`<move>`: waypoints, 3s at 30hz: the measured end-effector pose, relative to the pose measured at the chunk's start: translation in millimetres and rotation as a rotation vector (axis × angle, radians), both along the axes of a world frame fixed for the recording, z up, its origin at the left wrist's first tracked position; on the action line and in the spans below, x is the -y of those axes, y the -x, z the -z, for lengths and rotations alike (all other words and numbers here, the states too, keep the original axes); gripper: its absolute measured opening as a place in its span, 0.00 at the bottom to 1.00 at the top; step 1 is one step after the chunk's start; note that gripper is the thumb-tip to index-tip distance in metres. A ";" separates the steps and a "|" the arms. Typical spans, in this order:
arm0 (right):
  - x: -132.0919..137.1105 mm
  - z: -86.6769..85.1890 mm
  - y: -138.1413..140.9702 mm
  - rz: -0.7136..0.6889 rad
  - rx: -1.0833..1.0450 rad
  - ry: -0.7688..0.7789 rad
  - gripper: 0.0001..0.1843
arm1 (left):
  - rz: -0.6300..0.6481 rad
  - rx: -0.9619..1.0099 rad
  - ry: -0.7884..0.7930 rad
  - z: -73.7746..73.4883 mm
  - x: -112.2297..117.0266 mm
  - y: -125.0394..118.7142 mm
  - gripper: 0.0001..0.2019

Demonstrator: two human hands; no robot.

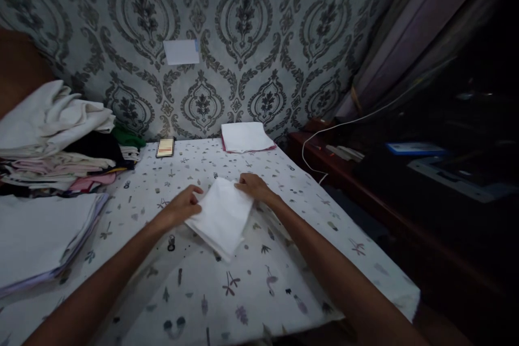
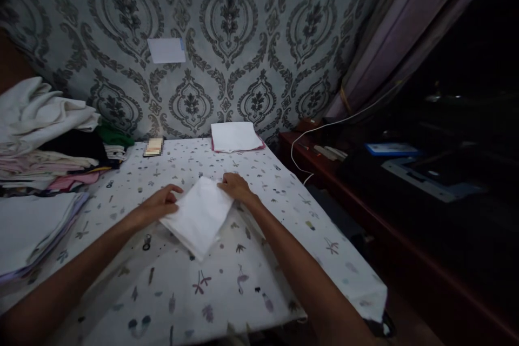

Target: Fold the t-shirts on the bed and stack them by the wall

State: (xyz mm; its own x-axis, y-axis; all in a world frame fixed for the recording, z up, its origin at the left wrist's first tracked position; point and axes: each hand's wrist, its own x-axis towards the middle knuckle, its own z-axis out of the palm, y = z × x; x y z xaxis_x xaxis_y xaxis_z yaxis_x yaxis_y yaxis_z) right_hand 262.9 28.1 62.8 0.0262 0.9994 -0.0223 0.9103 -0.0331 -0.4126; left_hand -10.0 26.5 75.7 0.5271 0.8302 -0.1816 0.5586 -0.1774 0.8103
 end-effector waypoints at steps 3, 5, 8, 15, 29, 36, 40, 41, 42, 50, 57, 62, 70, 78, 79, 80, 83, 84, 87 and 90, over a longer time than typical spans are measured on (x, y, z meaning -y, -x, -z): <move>17.2 1.4 5.8 -0.022 -0.022 0.008 0.11 | -0.012 -0.110 -0.084 -6.5 -28.1 29.2 0.23; 22.8 1.1 12.3 -0.016 -0.036 -0.001 0.14 | 0.004 -0.181 -0.056 -8.0 -40.3 35.7 0.21; 18.8 1.2 26.0 0.025 -0.064 0.002 0.18 | 0.001 -0.246 -0.041 -8.9 -49.1 25.8 0.16; 0.6 13.4 43.4 -0.011 -0.203 -0.083 0.08 | -0.020 -0.262 0.041 -5.6 -63.1 -0.8 0.16; -0.2 16.6 28.6 -0.112 -1.034 0.042 0.18 | 0.038 -0.151 -0.016 -4.4 -69.6 -9.8 0.14; 0.4 10.9 27.8 -0.141 -1.010 0.048 0.22 | 0.191 0.141 0.165 1.6 -67.2 -25.8 0.24; -6.1 7.0 27.1 -0.217 -0.762 0.076 0.22 | 0.243 0.204 0.103 2.8 -65.9 -25.7 0.27; -7.4 6.8 27.5 -0.223 -0.722 0.080 0.22 | 0.233 0.192 0.130 0.7 -65.9 -22.4 0.29; -8.2 7.0 28.2 -0.220 -0.698 0.072 0.21 | 0.214 0.165 0.163 -1.9 -66.1 -17.7 0.29; 12.0 -2.8 33.1 -0.177 -0.933 0.097 0.24 | 0.154 -0.119 0.465 -20.9 -59.4 37.1 0.26; 33.1 -15.2 29.2 -0.124 -1.131 0.174 0.28 | 0.279 0.070 0.376 -32.2 -60.5 33.0 0.19; 35.6 4.7 34.7 0.039 -0.917 0.038 0.24 | 0.215 0.110 0.258 -16.9 -77.5 26.1 0.21; 59.7 -2.8 60.5 -0.188 -0.045 -0.514 0.21 | 0.048 0.197 0.430 -3.8 -70.5 66.3 0.23; 77.3 14.9 130.3 -0.705 0.084 -0.509 0.10 | -0.072 0.139 0.276 9.5 -65.6 55.9 0.12; 77.2 17.7 130.3 -0.695 0.041 -0.531 0.11 | -0.110 0.143 0.263 11.3 -64.8 53.6 0.10; 77.2 19.6 129.0 -0.689 -0.015 -0.553 0.12 | -0.144 0.148 0.254 12.9 -64.1 51.9 0.09; 78.5 21.4 123.1 -0.657 -0.198 -0.573 0.12 | -0.204 0.162 0.252 15.8 -62.4 49.1 0.07; 79.3 22.1 122.4 -0.646 -0.240 -0.562 0.12 | -0.214 0.164 0.251 16.2 -62.0 48.5 0.06; 81.8 26.8 125.4 -0.645 -0.270 -0.521 0.12 | -0.235 0.161 0.243 16.6 -61.0 46.6 0.05; 83.6 28.5 129.5 -0.645 -0.210 -0.453 0.12 | -0.244 0.153 0.229 17.0 -59.3 45.9 0.05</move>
State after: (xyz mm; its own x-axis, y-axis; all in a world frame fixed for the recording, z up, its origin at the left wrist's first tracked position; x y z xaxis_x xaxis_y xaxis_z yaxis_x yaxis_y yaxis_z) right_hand 133.4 -55.6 34.3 -0.5176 0.7296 0.4469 0.5956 0.6822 -0.4241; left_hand -55.9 85.8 58.8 0.3539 0.8818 -0.3119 0.4313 0.1421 0.8910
